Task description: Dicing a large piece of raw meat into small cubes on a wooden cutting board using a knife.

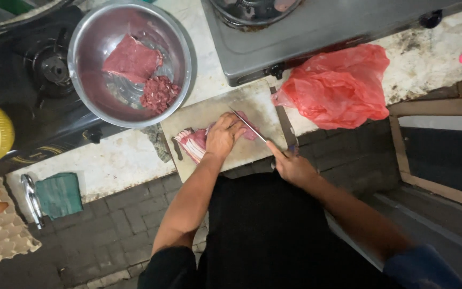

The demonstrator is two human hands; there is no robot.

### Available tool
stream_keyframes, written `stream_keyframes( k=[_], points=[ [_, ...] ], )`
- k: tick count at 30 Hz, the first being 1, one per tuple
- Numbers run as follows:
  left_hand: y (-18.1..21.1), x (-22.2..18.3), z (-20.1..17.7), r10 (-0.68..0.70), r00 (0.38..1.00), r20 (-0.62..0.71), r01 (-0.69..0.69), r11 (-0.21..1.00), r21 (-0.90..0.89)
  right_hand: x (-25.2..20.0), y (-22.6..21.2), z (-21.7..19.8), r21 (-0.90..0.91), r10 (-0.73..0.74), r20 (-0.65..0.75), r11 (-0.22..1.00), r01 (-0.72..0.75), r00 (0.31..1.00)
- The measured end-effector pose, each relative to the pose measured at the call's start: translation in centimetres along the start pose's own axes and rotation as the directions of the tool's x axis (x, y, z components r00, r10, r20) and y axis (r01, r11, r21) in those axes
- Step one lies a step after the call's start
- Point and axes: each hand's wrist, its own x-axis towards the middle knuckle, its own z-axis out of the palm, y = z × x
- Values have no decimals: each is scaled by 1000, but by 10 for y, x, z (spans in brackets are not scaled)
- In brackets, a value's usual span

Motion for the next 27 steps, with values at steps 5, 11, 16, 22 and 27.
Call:
stream_keyframes(
  k=[5,11,16,22,27],
  points=[
    [10,6,-14,-4,1000,-13,5,999,35,-51,19,5,-91,47,25,995,-44,999],
    [30,18,-42,-2,996,-88,-7,996,-94,-62,17,-21,139,134,84,980,-145,987],
    [29,9,-41,23,984,-176,-35,997,-67,-51,1,-23,46,177,67,983,-180,982],
    [26,10,-36,38,984,-174,-42,999,-19,-39,-17,-53,106,129,79,985,-137,989],
    [22,7,-31,30,988,-154,-35,999,-28,-32,-16,-41,65,146,111,986,-154,983]
  ],
)
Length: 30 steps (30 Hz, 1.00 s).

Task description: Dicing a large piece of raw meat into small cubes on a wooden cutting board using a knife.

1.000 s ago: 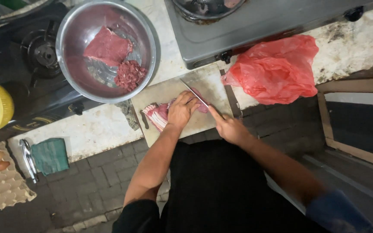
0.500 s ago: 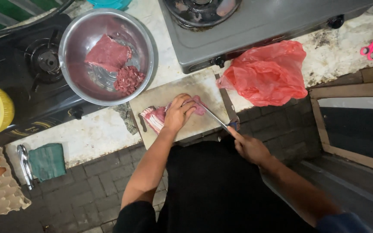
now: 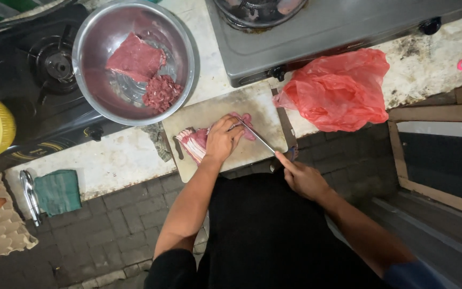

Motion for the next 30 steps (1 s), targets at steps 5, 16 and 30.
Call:
stream_keyframes(
  k=[5,16,30],
  points=[
    [-4,-3,5,-2,1000,7,2,1000,-4,10,8,17,-142,-94,-93,987,81,991],
    [-5,0,1,-44,995,93,41,999,28,101,-1,29,-32,-231,-92,973,229,968],
    [3,3,-8,-92,992,89,98,993,-62,1,36,13,-51,-99,-53,994,96,994]
  ],
)
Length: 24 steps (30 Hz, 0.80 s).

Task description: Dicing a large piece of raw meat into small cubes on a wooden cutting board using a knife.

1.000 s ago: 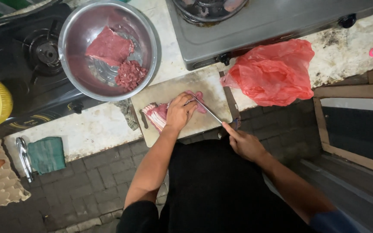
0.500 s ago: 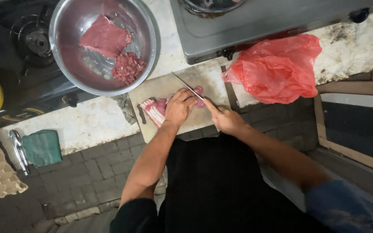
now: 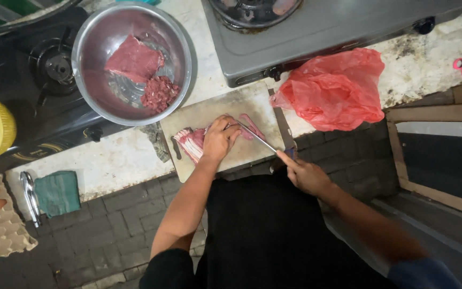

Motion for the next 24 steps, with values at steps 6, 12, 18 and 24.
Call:
stream_keyframes(
  k=[6,12,18,24],
  points=[
    [15,0,-15,57,993,-100,-49,995,85,-4,-11,-21,122,94,78,987,-103,992],
    [6,-7,-3,44,994,-100,-30,990,136,13,-27,-33,133,83,117,986,-98,990],
    [2,-12,7,16,995,-100,0,988,155,22,-34,-39,141,92,249,981,-130,964],
    [1,-9,4,-1,997,-78,11,992,128,31,-49,-56,144,134,340,971,-192,931]
  ],
)
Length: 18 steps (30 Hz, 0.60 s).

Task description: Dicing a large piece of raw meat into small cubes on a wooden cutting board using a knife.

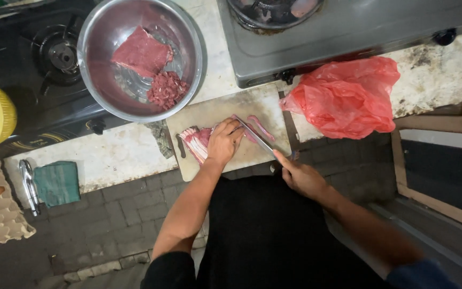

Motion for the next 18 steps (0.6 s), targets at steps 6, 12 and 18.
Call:
stream_keyframes(
  k=[6,12,18],
  points=[
    [-12,0,7,0,1000,5,0,999,32,39,-6,0,-1,-170,-9,986,170,985],
    [-13,4,11,4,1000,0,-4,999,49,87,11,28,-37,-231,-125,973,228,965],
    [-6,4,-2,42,999,32,-45,997,70,61,0,25,-77,-164,-157,985,153,974]
  ],
)
